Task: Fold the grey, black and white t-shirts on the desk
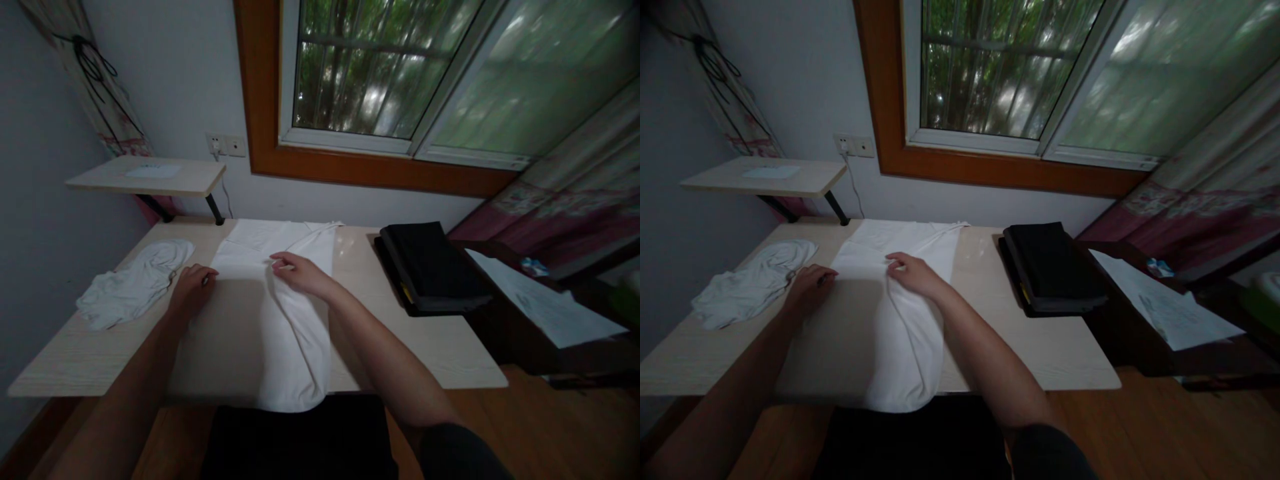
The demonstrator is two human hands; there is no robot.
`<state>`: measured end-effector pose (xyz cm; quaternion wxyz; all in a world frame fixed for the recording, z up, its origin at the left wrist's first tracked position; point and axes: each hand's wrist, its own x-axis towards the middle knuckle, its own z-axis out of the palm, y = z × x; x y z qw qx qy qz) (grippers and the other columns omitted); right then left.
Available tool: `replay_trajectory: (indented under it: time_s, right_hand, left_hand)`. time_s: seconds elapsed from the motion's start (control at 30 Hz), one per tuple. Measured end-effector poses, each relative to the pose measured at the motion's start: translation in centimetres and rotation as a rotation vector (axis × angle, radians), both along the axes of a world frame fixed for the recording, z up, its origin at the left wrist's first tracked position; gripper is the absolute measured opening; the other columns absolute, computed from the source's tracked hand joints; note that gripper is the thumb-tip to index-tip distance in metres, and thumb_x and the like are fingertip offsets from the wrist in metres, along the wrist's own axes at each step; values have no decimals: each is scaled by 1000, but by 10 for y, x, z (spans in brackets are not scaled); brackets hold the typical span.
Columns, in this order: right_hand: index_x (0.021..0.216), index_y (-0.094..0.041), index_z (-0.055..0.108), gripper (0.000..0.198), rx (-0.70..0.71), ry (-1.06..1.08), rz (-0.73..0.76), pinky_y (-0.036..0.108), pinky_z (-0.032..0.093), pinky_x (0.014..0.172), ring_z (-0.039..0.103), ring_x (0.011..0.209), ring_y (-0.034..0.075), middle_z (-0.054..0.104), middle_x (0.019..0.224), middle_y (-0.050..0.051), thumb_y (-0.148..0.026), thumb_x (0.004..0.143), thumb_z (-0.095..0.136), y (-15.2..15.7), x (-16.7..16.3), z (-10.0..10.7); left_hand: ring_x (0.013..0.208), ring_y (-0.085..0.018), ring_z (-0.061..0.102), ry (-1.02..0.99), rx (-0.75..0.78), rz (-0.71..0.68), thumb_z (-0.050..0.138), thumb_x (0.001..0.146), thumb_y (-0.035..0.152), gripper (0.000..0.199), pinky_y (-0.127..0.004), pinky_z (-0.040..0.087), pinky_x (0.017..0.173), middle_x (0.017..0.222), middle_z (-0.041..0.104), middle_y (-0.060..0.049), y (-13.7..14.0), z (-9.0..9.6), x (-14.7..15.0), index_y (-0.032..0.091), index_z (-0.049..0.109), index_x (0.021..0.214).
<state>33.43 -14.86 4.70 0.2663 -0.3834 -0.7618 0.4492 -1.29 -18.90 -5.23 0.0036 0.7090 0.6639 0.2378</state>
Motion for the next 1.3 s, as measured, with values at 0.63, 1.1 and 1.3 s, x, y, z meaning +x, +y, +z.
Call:
replay_trajectory:
  time_s: [0.63, 1.1, 1.3]
  right_hand:
    - [131, -15, 66, 55, 100, -451, 102, 28, 47, 79, 63, 82, 18, 70, 95, 6, -45, 86, 78, -5, 79, -32]
    - [83, -21, 53, 29, -175, -59, 117, 22, 33, 60, 44, 64, 11, 47, 69, -8, -42, 83, 73, -19, 49, -25]
    - [95, -20, 63, 33, -354, 176, 334, 23, 42, 65, 57, 70, 11, 63, 78, -4, -45, 80, 79, -58, 5, -3]
  left_hand:
    - [101, -26, 61, -19, -29, 9, 48, 92, 33, 32, -43, 45, 99, 105, 72, -10, 3, -4, -4, 20, 74, 103]
    - [100, -25, 62, -30, -30, 15, 47, 93, 34, 31, -41, 45, 99, 104, 72, -9, 2, -3, -4, 20, 73, 102]
    - [97, -25, 62, -30, 14, 2, 47, 93, 34, 32, -40, 46, 97, 102, 71, -10, 1, -6, -6, 19, 73, 101]
